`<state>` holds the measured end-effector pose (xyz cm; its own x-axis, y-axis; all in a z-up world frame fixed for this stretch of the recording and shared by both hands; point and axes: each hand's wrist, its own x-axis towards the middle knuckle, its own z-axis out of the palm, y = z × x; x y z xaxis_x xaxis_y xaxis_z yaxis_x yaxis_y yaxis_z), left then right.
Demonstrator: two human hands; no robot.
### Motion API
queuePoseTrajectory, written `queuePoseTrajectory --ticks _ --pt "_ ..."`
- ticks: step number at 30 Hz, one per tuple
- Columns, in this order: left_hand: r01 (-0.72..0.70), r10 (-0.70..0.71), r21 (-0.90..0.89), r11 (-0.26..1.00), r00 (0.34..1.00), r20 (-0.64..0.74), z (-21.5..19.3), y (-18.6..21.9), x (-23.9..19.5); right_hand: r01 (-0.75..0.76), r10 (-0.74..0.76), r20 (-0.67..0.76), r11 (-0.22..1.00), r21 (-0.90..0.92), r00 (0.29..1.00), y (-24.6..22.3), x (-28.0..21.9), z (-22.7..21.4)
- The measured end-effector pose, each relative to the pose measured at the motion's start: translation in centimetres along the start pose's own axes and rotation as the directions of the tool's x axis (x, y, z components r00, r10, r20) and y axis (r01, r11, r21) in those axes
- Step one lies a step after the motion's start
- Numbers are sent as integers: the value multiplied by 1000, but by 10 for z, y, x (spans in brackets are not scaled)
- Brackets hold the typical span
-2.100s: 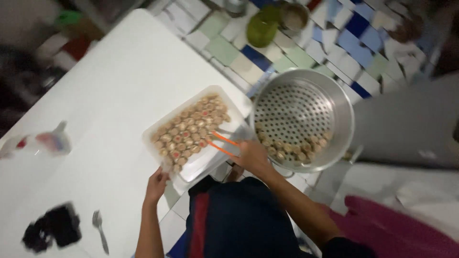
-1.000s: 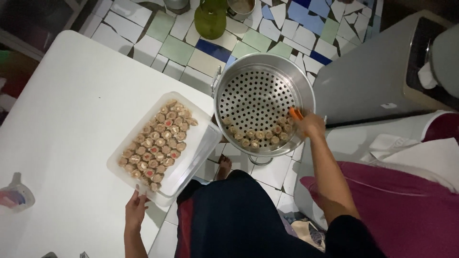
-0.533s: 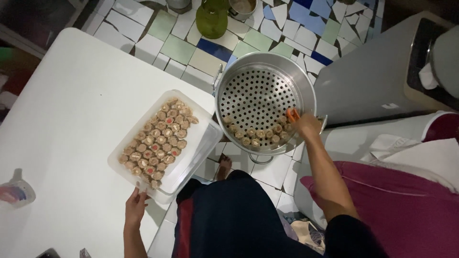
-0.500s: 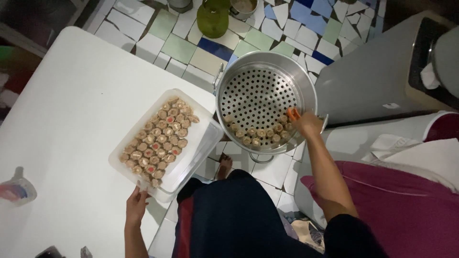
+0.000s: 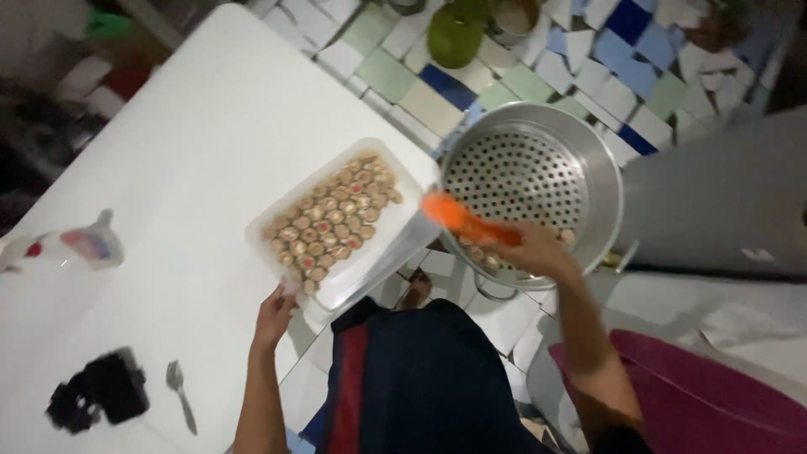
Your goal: Using tongs to transfer small food items from a plastic tray into a metal steamer basket.
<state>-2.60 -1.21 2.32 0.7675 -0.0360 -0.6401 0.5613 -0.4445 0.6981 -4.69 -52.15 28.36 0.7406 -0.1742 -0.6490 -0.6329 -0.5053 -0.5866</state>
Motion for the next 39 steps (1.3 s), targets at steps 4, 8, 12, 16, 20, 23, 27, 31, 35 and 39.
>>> queuePoseTrajectory --ticks 4,8,12,16,20,23,27,31,35,39 --pt "-14 13 -26 1000 1000 -20 -3 -9 4 258 -222 140 899 -355 965 7 52 84" --pt "-1 1 8 1000 1000 -10 0 -11 8 342 -463 -54 724 -599 885 23 119 152" --pt "14 -13 42 999 999 -39 4 6 -7 225 -321 -9 683 -694 947 43 166 186" --pt "4 3 119 993 998 -57 5 8 -5 202 -322 -33 668 -716 946 21 133 171" --pt "2 1 110 994 999 -35 4 15 -10 255 -392 -47 680 -688 919 32 132 178" --pt "-13 15 62 998 999 -32 5 -17 10 277 -367 -33 756 -594 930 25 133 184" --pt "-13 15 41 999 999 -32 4 -66 41 269 -308 7 821 -504 951 35 135 190" --pt "7 -7 51 999 1000 4 -1 -29 17 210 -296 -86 826 -524 951 -19 57 126" --pt "23 -23 43 999 1000 8 -3 -14 4 76 -111 -111 957 -280 988 -69 -22 45" --pt "16 -16 34 999 1000 14 -5 -13 5 -110 28 -273 951 -288 962 2 -6 4"
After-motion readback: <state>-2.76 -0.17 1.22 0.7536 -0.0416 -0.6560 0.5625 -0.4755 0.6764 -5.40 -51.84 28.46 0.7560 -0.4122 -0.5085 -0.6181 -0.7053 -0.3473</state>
